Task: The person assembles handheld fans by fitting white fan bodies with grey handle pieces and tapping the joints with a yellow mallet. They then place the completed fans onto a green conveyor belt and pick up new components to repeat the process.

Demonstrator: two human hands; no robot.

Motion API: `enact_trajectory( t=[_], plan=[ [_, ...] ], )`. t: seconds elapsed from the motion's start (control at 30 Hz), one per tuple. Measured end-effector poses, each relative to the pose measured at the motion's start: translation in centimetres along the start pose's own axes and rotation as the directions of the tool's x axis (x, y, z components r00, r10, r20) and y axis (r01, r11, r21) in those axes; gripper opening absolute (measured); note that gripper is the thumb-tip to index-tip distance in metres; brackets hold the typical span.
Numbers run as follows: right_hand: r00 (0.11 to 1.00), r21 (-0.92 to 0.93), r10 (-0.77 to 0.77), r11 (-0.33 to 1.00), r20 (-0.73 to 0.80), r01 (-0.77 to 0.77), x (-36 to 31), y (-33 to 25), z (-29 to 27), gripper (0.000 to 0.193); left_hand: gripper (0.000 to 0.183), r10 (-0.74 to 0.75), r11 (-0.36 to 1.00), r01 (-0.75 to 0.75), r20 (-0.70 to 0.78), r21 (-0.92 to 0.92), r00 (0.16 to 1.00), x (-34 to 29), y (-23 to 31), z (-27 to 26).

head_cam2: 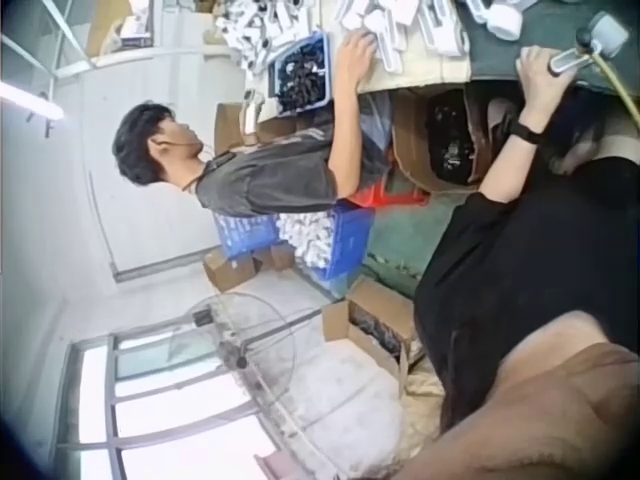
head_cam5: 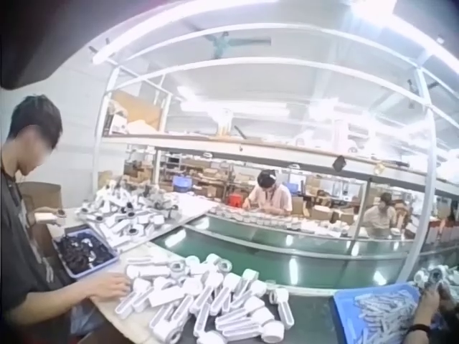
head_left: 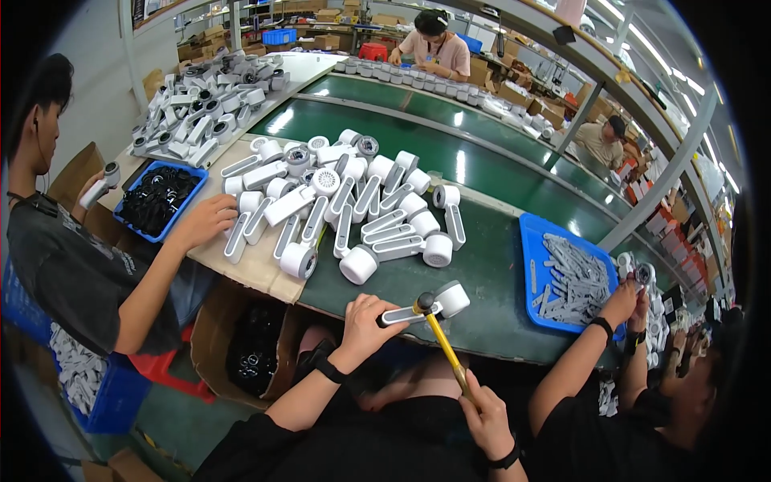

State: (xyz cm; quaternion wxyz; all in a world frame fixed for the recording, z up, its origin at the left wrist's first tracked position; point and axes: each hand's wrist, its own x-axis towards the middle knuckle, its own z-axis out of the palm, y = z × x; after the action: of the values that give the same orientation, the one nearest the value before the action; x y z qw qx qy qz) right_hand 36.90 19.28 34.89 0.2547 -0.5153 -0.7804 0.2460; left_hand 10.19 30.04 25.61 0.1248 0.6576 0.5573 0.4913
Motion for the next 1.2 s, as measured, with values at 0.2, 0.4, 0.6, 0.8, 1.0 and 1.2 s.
enact_trajectory(
  t=[0.2, 0.4, 0.6, 0.8, 1.0, 1.2],
  plan=[
    [0.995, 0.086, -0.1, 0.991, -0.014, 0.1, 0.1, -1.0, 1.1, 0.054, 0.027, -0.059, 0.998, 0.058, 0.032, 0.024, 0.998, -0.1, -0.2, 0.3],
    [0.997, 0.084, -0.075, 0.994, 0.021, 0.073, 0.4, -1.1, 1.4, 0.054, 0.028, -0.049, 0.999, 0.049, 0.008, 0.024, 0.999, 0.0, 0.1, 0.3],
    [0.986, 0.093, -0.129, 0.986, -0.108, 0.139, -0.3, 0.1, 0.9, 0.053, 0.026, -0.032, 0.999, 0.032, 0.007, -0.014, 0.999, 0.1, -0.1, 0.2],
    [0.994, 0.047, 0.027, 0.999, -0.106, -0.022, -0.2, 1.8, -0.1, 0.052, 0.025, -0.059, 0.998, 0.059, 0.041, 0.009, 0.997, 0.2, 0.1, 0.0],
    [0.987, 0.105, 0.065, 0.993, -0.147, -0.05, -0.6, 2.8, 0.4, 0.052, 0.024, -0.062, 0.998, 0.062, 0.043, 0.007, 0.997, 0.3, 0.7, 0.1],
    [0.98, 0.083, -0.011, 0.996, -0.201, 0.028, -1.1, 1.8, 0.6, 0.048, 0.026, -0.061, 0.998, 0.06, 0.043, 0.018, 0.997, 0.1, 0.7, -0.1]
  ],
)
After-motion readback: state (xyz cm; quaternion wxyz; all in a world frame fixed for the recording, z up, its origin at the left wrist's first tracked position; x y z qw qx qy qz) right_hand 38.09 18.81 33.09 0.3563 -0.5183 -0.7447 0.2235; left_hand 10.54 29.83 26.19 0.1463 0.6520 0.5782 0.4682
